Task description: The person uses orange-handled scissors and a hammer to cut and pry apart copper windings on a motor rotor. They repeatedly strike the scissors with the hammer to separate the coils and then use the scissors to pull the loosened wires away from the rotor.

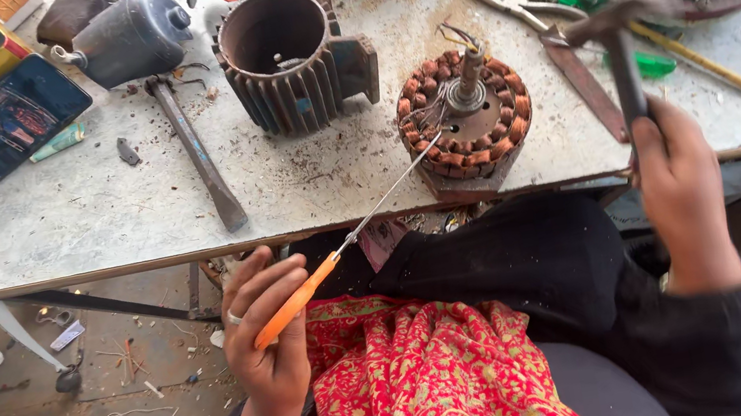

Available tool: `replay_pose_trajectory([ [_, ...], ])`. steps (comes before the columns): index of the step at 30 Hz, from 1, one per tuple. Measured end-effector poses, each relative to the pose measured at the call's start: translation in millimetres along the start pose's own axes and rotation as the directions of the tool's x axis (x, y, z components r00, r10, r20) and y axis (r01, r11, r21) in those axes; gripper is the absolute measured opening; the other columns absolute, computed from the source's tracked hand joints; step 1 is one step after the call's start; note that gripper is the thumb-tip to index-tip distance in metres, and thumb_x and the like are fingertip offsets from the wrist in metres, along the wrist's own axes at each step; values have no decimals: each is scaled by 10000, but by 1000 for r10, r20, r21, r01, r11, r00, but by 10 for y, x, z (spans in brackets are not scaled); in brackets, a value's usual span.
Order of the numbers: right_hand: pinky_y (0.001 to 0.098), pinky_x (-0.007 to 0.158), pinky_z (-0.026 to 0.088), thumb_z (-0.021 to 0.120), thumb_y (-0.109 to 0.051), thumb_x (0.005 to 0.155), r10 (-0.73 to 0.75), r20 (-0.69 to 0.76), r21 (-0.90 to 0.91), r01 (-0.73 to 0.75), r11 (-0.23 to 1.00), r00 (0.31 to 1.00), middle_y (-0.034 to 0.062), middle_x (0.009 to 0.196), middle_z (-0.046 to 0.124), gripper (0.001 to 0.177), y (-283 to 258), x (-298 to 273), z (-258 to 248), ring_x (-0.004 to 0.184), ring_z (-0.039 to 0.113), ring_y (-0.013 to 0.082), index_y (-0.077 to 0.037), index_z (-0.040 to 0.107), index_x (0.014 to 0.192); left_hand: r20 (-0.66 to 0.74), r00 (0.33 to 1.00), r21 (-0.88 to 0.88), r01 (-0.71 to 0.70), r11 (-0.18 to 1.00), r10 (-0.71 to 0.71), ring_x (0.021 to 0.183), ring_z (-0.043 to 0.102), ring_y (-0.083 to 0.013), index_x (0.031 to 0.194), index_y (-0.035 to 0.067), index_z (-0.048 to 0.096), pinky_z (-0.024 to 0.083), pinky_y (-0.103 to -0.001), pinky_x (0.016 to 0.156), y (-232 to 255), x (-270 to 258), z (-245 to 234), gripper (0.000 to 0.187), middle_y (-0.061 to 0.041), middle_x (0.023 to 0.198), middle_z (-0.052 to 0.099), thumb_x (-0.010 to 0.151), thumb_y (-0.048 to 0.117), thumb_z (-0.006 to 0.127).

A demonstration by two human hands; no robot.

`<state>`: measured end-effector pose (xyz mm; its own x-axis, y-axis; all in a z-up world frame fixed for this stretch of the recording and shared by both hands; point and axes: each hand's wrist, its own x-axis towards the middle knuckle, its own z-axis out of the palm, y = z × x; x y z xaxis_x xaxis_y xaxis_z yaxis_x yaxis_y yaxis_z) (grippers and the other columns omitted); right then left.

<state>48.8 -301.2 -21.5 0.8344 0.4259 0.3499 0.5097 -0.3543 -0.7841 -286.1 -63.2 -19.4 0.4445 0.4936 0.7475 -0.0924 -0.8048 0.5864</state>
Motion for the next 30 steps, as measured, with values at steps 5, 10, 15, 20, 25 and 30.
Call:
replay_pose_trajectory([
  [5, 245, 610, 483, 592, -46, 1040, -1, 76, 312, -23, 950, 997, 39, 943, 580, 422, -204, -567, 118, 703, 557, 74, 19, 515, 1449, -23, 998, -172, 56, 984, -61, 1400, 591, -315, 1249, 47, 667, 488, -438, 1195, -72, -52, 25, 206, -123, 1270, 715, 1050, 61, 615],
  [10, 328, 779, 521, 610, -15, 1004, -428, 131, 81, 421, 904, 894, 104, 1047, 616, 494, -443, -845, 138, 855, 632, 157, 79, 480, 1471, 2, 998, -183, 68, 981, -69, 1341, 653, -274, 1220, 54, 700, 441, -462, 1268, -87, -92, 19, 196, -122, 1254, 737, 1057, 32, 592],
  [15, 365, 806, 525, 594, 7, 1003, -531, -158, 62, 545, 836, 833, 143, 1021, 608, 421, -789, -833, 290, 892, 586, 258, 69, 487, 1406, -4, 998, -210, 67, 975, -70, 1319, 666, -262, 1223, 49, 696, 445, -453, 1261, -91, -98, 34, 191, -123, 1254, 736, 1056, 31, 605],
  [20, 381, 719, 516, 645, 6, 943, -336, 264, -14, 351, 936, 904, 223, 1018, 643, 549, -756, -774, 378, 830, 640, 334, 53, 522, 1476, -6, 989, -270, 139, 953, -145, 1298, 674, -260, 1235, 3, 692, 448, -450, 1252, -103, -117, 39, 208, -153, 1255, 734, 1062, 7, 576],
  [25, 323, 750, 537, 615, 0, 1038, -440, -97, 182, 450, 874, 893, 134, 1015, 616, 482, -714, -832, 267, 791, 615, 272, -28, 450, 1489, 2, 988, -312, 145, 939, -152, 1286, 685, -266, 1226, -18, 690, 464, -442, 1241, -115, -100, 46, 200, -165, 1250, 734, 1063, 3, 576],
  [30, 414, 726, 528, 654, 5, 959, -415, 157, -64, 429, 901, 896, 172, 969, 631, 518, -711, -743, 461, 780, 649, 313, -67, 533, 1458, -11, 983, -350, 166, 922, -181, 1277, 685, -266, 1235, -18, 680, 486, -431, 1227, -109, -132, 46, 202, -171, 1256, 727, 1062, -1, 577],
])
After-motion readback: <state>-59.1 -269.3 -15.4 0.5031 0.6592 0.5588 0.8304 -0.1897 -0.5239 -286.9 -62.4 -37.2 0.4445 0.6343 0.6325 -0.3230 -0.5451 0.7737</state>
